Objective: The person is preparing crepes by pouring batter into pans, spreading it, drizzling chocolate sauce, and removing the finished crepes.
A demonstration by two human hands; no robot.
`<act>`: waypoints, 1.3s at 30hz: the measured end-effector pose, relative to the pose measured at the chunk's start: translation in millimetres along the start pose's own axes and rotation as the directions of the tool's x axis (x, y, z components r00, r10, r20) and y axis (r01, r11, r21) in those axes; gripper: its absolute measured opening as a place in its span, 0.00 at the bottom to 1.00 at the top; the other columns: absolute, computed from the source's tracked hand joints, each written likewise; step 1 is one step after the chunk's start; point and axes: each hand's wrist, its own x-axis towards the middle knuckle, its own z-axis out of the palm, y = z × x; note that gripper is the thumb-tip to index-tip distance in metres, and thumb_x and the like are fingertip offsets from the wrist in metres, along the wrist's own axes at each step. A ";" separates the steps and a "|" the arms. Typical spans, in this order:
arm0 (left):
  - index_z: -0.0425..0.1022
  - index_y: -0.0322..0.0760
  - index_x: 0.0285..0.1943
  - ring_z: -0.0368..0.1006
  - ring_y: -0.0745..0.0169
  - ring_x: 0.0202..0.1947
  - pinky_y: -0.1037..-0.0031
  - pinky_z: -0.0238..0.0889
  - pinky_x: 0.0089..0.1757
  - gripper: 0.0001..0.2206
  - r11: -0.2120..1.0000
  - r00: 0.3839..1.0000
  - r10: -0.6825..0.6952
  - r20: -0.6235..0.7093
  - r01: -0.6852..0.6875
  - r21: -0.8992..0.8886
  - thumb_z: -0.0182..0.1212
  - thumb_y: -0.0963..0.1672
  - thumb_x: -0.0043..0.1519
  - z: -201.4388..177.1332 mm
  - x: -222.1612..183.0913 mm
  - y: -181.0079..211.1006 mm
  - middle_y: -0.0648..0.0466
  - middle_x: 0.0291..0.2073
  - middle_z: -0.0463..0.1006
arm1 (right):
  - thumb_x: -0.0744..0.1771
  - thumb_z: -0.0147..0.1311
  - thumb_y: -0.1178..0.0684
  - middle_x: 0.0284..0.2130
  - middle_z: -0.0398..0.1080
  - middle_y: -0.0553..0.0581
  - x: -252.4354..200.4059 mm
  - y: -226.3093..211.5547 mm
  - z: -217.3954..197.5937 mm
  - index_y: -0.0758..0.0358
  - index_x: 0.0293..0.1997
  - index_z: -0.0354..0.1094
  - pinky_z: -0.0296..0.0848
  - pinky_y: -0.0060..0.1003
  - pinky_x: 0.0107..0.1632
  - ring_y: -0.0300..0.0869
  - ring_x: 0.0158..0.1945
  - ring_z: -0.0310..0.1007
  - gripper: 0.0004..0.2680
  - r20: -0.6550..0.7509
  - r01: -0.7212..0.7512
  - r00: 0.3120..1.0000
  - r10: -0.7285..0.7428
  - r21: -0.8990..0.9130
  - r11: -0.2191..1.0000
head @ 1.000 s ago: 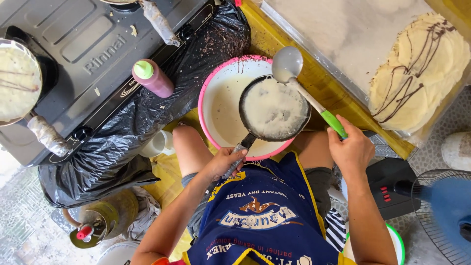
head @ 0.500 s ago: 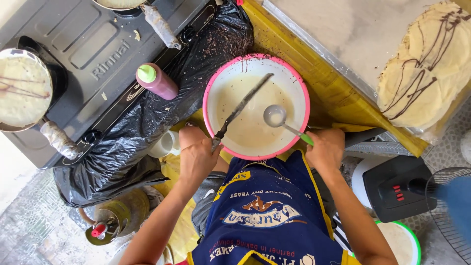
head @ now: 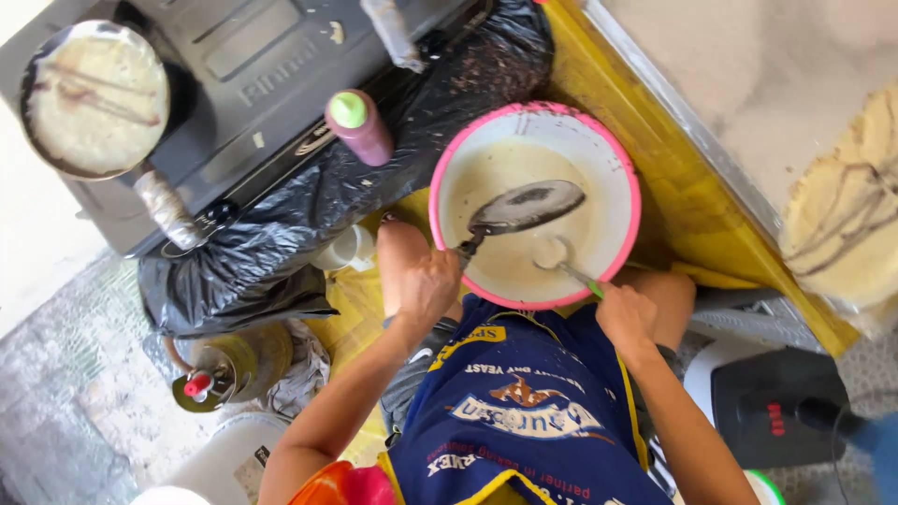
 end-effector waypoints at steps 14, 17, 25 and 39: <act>0.76 0.29 0.57 0.75 0.32 0.54 0.45 0.68 0.53 0.26 -0.146 0.489 -0.004 0.873 0.863 -0.484 0.66 0.53 0.58 -37.1 24.7 26.1 0.35 0.49 0.80 | 0.72 0.47 0.45 0.55 0.75 0.68 23.2 -302.4 -131.6 0.47 0.71 0.62 0.78 0.46 0.52 0.50 0.49 0.79 0.17 0.195 0.045 0.791 -0.580 0.927 0.373; 0.76 0.29 0.54 0.75 0.34 0.49 0.47 0.68 0.48 0.24 -0.236 0.490 -0.077 0.868 0.837 -0.493 0.66 0.52 0.58 -30.7 32.4 -2.3 0.36 0.45 0.80 | 0.71 0.46 0.35 0.66 0.61 0.75 17.8 -439.8 -161.1 0.59 0.80 0.40 0.66 0.53 0.66 0.58 0.65 0.69 0.30 0.251 -0.141 0.600 -0.760 0.968 0.209; 0.76 0.29 0.44 0.76 0.40 0.29 0.57 0.66 0.28 0.15 -0.520 0.488 -0.229 0.842 0.670 -0.529 0.65 0.48 0.61 -39.4 54.8 -86.4 0.36 0.30 0.79 | 0.65 0.61 0.42 0.23 0.62 0.45 24.5 -598.2 -179.3 0.53 0.50 0.67 0.60 0.29 0.22 0.34 0.20 0.62 0.13 0.249 -0.522 0.461 -0.852 0.852 -0.033; 0.72 0.35 0.38 0.65 0.67 0.14 0.76 0.61 0.19 0.15 -0.764 0.202 -0.533 0.821 0.301 -0.570 0.62 0.51 0.65 -36.9 23.3 -314.7 0.53 0.22 0.74 | 0.68 0.46 0.58 0.24 0.61 0.54 23.0 -142.4 -291.9 0.70 0.70 0.59 0.57 0.29 0.19 0.37 0.19 0.60 0.19 -0.133 -0.247 0.455 -0.881 0.931 -0.268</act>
